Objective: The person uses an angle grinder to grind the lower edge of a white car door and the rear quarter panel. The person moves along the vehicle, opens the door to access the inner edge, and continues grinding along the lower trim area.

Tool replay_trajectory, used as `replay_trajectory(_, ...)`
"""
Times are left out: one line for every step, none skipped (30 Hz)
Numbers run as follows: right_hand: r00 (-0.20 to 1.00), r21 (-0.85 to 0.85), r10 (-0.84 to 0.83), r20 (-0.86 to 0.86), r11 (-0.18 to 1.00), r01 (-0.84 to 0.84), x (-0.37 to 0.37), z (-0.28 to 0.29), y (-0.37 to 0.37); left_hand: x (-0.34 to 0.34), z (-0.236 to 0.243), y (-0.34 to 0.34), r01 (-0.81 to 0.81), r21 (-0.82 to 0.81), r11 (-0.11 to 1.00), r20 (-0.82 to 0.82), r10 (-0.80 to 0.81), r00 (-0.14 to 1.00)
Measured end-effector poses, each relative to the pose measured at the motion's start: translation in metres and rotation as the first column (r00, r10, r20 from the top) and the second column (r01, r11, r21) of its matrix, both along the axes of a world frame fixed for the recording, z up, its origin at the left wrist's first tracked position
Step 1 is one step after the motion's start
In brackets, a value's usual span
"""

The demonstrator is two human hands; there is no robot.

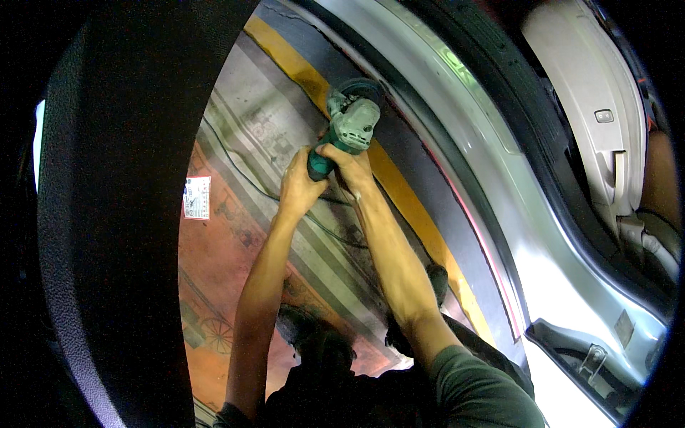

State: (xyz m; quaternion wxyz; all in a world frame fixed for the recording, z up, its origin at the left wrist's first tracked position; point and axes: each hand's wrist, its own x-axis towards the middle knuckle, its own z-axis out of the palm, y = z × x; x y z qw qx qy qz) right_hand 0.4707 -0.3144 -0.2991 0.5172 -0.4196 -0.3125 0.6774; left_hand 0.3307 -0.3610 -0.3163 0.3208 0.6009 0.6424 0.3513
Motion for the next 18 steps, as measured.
replay_trajectory(1.000,0.013,-0.009,-0.007,1.000,0.009,-0.0014,-0.0011,-0.0020,-0.0015,-0.0016,-0.0011,-0.001,-0.007,1.000,-0.007,0.001,1.000)
replay_trajectory(1.000,0.008,-0.002,-0.005,1.000,0.002,-0.0021,-0.0018,-0.0028,-0.0023,-0.0031,-0.0020,-0.003,0.014,1.000,0.002,0.003,1.000)
replay_trajectory(1.000,0.003,0.004,-0.004,1.000,-0.004,-0.0019,-0.0021,-0.0033,-0.0025,-0.0046,-0.0028,-0.005,0.035,0.999,0.011,0.005,1.000)
replay_trajectory(1.000,0.004,0.009,0.002,1.000,-0.009,-0.0001,0.0001,-0.0019,-0.0008,-0.0028,-0.0012,-0.005,0.061,0.998,0.023,0.004,1.000)
replay_trajectory(1.000,0.005,0.002,0.003,1.000,-0.002,0.0002,0.0020,-0.0012,0.0001,-0.0007,-0.0006,-0.003,0.056,0.998,0.022,0.002,1.000)
replay_trajectory(1.000,0.007,-0.004,0.004,1.000,0.004,0.0000,0.0040,-0.0006,0.0008,0.0016,-0.0007,-0.001,0.051,0.999,0.020,0.000,1.000)
replay_trajectory(1.000,0.004,-0.007,0.001,1.000,0.007,-0.0010,0.0031,-0.0011,0.0005,0.0007,-0.0022,-0.003,0.041,0.999,0.015,0.002,1.000)
replay_trajectory(1.000,0.009,-0.002,0.006,1.000,0.002,-0.0008,0.0027,-0.0013,0.0004,-0.0003,-0.0023,-0.003,0.032,0.999,0.017,0.003,1.000)
replay_trajectory(1.000,0.015,0.003,0.011,1.000,-0.003,-0.0003,0.0023,-0.0013,0.0005,-0.0014,-0.0019,-0.003,0.022,1.000,0.020,0.003,1.000)
replay_trajectory(1.000,0.024,0.005,0.018,1.000,-0.005,0.0004,0.0034,-0.0016,0.0010,-0.0014,-0.0018,-0.001,0.016,1.000,0.024,0.000,1.000)
replay_trajectory(1.000,0.014,0.016,0.013,1.000,-0.016,0.0010,0.0043,-0.0022,0.0018,-0.0015,-0.0026,-0.005,0.032,0.999,0.029,0.004,1.000)
replay_trajectory(1.000,0.003,0.027,0.008,1.000,-0.027,0.0015,0.0050,-0.0031,0.0029,-0.0018,-0.0040,-0.009,0.047,0.999,0.034,0.007,0.999)
replay_trajectory(0.999,-0.004,0.038,0.003,0.999,-0.038,0.0019,0.0062,-0.0026,0.0036,-0.0011,-0.0038,-0.012,0.065,0.998,0.038,0.010,0.999)
replay_trajectory(0.999,-0.008,0.034,-0.002,0.999,-0.034,0.0017,0.0065,-0.0029,0.0035,-0.0020,-0.0042,-0.012,0.044,0.999,0.028,0.010,1.000)
replay_trajectory(0.999,-0.011,0.031,-0.007,0.999,-0.031,0.0010,0.0066,-0.0038,0.0029,-0.0040,-0.0050,-0.011,0.023,1.000,0.017,0.011,1.000)
replay_trajectory(1.000,-0.014,0.028,-0.011,0.999,-0.029,0.0005,0.0063,-0.0036,0.0026,-0.0019,-0.0046,-0.012,0.002,1.000,0.007,0.012,1.000)
replay_trajectory(0.999,-0.016,0.042,0.029,0.999,-0.042,0.0020,0.0065,-0.0022,0.0033,-0.0001,-0.0033,-0.015,-0.022,1.000,0.015,0.015,1.000)
replay_trajectory(0.996,-0.019,0.056,0.068,0.998,-0.055,0.0046,0.0070,-0.0005,0.0044,0.0017,-0.0019,-0.018,-0.047,0.999,0.023,0.019,1.000)
